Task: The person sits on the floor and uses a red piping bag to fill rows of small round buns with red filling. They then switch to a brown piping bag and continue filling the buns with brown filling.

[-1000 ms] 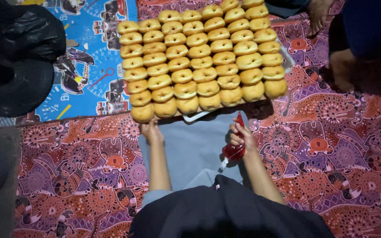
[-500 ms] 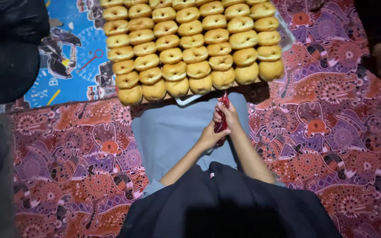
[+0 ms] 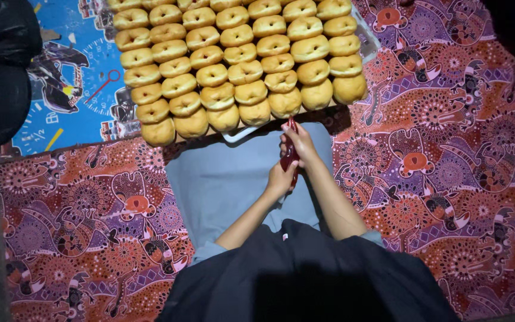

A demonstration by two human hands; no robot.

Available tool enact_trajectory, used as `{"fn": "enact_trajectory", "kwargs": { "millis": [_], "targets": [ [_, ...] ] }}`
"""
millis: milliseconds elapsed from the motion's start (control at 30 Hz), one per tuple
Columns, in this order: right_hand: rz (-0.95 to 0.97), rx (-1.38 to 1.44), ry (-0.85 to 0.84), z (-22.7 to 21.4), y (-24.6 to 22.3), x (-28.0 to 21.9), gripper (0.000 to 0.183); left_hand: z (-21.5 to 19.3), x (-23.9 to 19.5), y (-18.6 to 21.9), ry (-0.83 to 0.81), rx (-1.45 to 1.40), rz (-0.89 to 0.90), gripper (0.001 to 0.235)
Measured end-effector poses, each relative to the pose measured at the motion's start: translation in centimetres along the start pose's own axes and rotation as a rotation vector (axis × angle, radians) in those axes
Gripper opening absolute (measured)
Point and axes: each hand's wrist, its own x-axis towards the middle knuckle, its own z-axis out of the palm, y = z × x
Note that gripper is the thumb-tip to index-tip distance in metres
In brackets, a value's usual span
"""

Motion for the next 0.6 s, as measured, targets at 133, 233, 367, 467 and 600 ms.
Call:
{"fn": "enact_trajectory", "kwargs": {
  "millis": [133,233,367,467,600],
  "targets": [
    [0.061,-0.055,-0.016,0.2,-0.5,0.6,0.019,0.4,0.1,-0.3,0.005,-0.071,-0.015,0.032],
    [0.068,-0.081,-0.018,0.3,-0.7,1.3,0.02,0.5,0.2,0.2,-0.015,-0.159,-0.037,0.031],
    [0.073,-0.089,0.061,0.5,-0.9,2.4,0.022,0.0,0.6,1.9,-0.006,-0.186,-0.05,0.028],
    [0.058,-0.083,0.086,0.4,-1.0,3.6,0.023,-0.7,1.1,3.2,-0.052,-0.258,-0.057,0.028],
    [0.038,-0.114,0.108,-0.3,-0.5,4.9,0.025,-1.2,1.4,4.1,-0.088,-0.258,-0.051,0.026]
  ]
}}
